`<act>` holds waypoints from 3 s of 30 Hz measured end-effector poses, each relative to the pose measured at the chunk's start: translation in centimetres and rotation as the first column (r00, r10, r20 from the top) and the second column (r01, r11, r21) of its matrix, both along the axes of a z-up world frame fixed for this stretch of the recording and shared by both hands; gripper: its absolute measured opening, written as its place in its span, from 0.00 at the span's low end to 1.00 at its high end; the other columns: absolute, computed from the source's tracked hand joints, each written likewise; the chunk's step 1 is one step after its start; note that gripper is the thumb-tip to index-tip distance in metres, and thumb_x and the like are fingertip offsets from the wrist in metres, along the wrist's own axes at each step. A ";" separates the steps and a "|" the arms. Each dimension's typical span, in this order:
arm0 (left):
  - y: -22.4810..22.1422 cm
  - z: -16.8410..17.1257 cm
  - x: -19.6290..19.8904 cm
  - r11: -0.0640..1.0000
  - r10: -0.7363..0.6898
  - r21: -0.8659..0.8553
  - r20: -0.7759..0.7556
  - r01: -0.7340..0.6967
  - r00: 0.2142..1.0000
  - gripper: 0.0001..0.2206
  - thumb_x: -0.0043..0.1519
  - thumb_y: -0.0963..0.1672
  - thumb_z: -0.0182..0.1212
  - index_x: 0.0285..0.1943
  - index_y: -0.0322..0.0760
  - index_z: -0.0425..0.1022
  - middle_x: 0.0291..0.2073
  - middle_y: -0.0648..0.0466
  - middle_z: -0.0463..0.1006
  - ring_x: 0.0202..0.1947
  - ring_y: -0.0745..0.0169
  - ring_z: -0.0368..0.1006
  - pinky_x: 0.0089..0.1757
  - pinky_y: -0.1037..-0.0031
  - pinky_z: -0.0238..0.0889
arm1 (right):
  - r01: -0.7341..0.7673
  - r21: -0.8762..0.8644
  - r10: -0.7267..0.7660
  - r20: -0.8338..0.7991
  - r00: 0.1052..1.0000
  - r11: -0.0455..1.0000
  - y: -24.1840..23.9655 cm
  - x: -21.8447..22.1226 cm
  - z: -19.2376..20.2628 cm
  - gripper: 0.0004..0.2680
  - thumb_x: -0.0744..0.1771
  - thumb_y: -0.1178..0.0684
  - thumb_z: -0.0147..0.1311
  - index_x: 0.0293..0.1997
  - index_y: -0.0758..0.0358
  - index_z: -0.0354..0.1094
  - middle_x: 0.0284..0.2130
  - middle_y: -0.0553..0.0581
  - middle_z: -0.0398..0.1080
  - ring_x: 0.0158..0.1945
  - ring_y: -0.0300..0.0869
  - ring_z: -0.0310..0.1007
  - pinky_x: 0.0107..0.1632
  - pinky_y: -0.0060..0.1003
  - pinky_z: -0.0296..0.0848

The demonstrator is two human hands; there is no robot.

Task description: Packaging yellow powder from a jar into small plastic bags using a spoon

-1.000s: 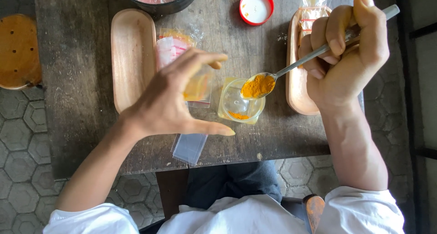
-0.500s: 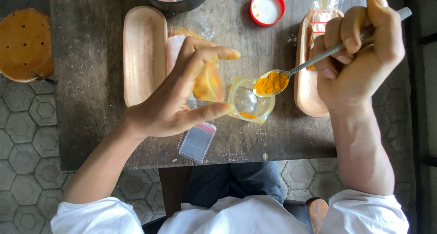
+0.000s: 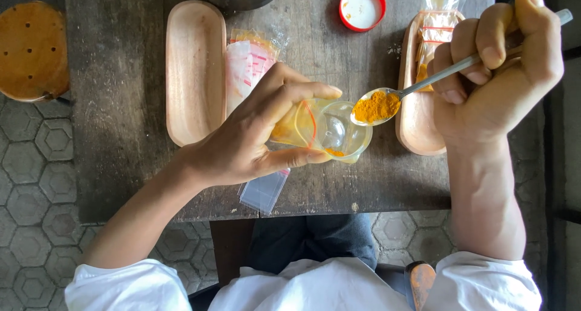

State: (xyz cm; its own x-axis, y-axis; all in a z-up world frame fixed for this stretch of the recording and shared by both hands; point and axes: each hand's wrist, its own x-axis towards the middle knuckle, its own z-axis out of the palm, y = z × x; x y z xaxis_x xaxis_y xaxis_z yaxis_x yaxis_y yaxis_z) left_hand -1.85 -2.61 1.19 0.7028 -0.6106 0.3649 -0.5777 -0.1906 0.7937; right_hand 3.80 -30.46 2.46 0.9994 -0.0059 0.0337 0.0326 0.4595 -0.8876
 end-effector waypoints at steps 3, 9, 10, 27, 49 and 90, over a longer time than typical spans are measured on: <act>-0.1 0.1 0.1 1.000 0.010 0.002 0.056 -0.010 0.998 0.27 0.68 0.48 0.63 0.70 0.30 0.60 0.53 0.45 0.66 0.56 0.52 0.67 0.61 0.67 0.63 | -0.023 0.021 0.024 -0.026 0.999 1.000 0.0 -0.3 0.5 0.17 0.68 0.42 0.45 0.19 0.55 0.48 0.14 0.48 0.39 0.13 0.35 0.29 0.16 0.27 0.39; -0.2 -0.7 -0.1 0.980 0.070 0.160 0.267 -0.116 0.961 0.29 0.72 0.50 0.59 0.74 0.29 0.56 0.48 0.46 0.71 0.49 0.50 0.71 0.57 0.62 0.67 | -0.074 0.025 0.073 0.035 0.997 0.997 -0.2 -0.9 0.9 0.17 0.68 0.42 0.46 0.20 0.54 0.49 0.14 0.47 0.38 0.13 0.34 0.30 0.17 0.25 0.42; -0.3 -1.0 -0.1 0.980 0.070 0.160 0.266 -0.116 0.961 0.29 0.72 0.50 0.59 0.74 0.29 0.56 0.48 0.46 0.71 0.49 0.50 0.71 0.57 0.62 0.67 | -0.074 0.025 0.073 0.034 0.997 0.997 0.0 -1.0 1.0 0.17 0.68 0.42 0.46 0.20 0.54 0.49 0.14 0.47 0.38 0.13 0.34 0.30 0.17 0.25 0.42; -0.8 -2.1 -0.6 0.958 0.132 0.192 0.374 -0.216 0.918 0.29 0.72 0.50 0.61 0.74 0.25 0.56 0.48 0.46 0.81 0.44 0.57 0.77 0.48 0.64 0.70 | -0.038 -0.137 0.057 0.135 0.989 0.990 2.4 -2.2 0.3 0.17 0.70 0.40 0.42 0.22 0.55 0.50 0.13 0.47 0.39 0.15 0.33 0.33 0.17 0.27 0.40; -0.8 -3.0 -0.4 0.920 0.358 0.020 0.364 -0.392 0.860 0.28 0.73 0.50 0.66 0.73 0.33 0.56 0.45 0.54 0.83 0.46 0.61 0.80 0.46 0.66 0.67 | -0.176 -0.960 0.705 -0.279 0.652 -0.217 -1.2 -1.0 3.9 0.17 0.47 0.54 0.46 0.27 0.35 0.77 0.37 0.27 0.80 0.33 0.22 0.81 0.25 0.31 0.72; -0.6 -3.5 -0.3 0.955 0.285 -0.017 0.341 -0.297 0.896 0.30 0.75 0.50 0.63 0.78 0.37 0.50 0.63 0.52 0.76 0.47 0.62 0.78 0.53 0.68 0.70 | 0.314 -0.655 0.525 0.747 0.408 0.688 0.3 -2.0 2.4 0.12 0.79 0.68 0.28 0.73 0.68 0.52 0.27 0.68 0.61 0.23 0.51 0.54 0.31 0.46 0.68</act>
State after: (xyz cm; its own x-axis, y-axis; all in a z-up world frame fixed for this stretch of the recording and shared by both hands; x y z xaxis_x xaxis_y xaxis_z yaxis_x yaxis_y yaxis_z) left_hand -2.11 -3.20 -2.32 0.6906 -0.4137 0.5932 -0.7230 -0.4147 0.5525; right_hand 1.75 -30.20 4.85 0.3768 0.5377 0.7542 0.9186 -0.1117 -0.3792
